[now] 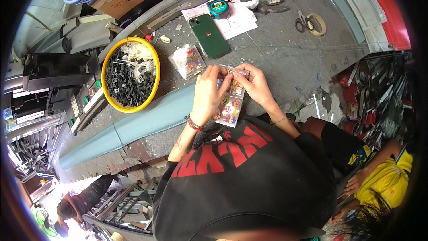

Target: The person wipes the back of a green phone case with a white cloth, then opens a small plastic bag containing stickers and applies one sticker to the case. The person handles the phone case, cloth, sticker sheet, and scissors during the process.

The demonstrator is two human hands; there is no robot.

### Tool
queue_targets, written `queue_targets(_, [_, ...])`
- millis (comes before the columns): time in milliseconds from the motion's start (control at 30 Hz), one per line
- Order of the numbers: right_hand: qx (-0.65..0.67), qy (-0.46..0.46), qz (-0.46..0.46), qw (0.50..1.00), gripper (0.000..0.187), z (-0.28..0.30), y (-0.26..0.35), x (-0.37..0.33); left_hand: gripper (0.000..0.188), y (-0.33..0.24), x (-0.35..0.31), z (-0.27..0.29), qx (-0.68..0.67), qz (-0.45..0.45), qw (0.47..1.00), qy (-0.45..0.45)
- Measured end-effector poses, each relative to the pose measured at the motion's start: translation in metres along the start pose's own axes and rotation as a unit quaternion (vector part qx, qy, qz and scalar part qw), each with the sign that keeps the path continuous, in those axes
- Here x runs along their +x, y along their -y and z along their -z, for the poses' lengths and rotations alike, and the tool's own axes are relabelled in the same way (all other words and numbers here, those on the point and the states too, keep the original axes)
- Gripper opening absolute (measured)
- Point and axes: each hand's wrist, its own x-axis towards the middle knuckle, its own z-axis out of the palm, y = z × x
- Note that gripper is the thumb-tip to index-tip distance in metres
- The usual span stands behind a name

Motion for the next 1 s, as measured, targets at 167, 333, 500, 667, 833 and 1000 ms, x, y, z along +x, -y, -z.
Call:
queue_targets(167, [-0.071, -0.023, 0.062, 0.995, 0.015, 0.0, 0.007, -0.008, 0.016, -0.002, 0.0, -0.003, -0.079, 0.034, 0.996, 0.038])
queue_targets(333, [-0.084, -0.001, 0.078, 0.993, 0.016, -0.001, 0.009, -0.01, 0.019, -0.001, -0.003, -0.007, -0.086, 0.027, 0.996, 0.024])
queue_targets(500, [-0.123, 0.023, 0.15, 0.981, 0.012, -0.002, 0.014, -0.008, 0.024, 0.0, -0.005, -0.005, -0.011, 0.004, 1.0, 0.027])
queue_targets(667, [-0.137, -0.012, 0.208, 0.968, 0.011, -0.004, 0.011, -0.004, 0.015, -0.006, 0.003, -0.004, 0.041, -0.009, 0.998, 0.055])
queue_targets(833, [-0.126, -0.016, 0.225, 0.966, 0.008, -0.009, 0.005, -0.008, 0.016, -0.01, 0.0, -0.006, 0.038, -0.024, 0.997, 0.056])
queue_targets(1000, [-0.127, -0.019, 0.193, 0.973, 0.008, -0.01, 0.013, -0.012, 0.015, -0.01, 0.0, -0.006, 0.046, -0.071, 0.996, 0.04])
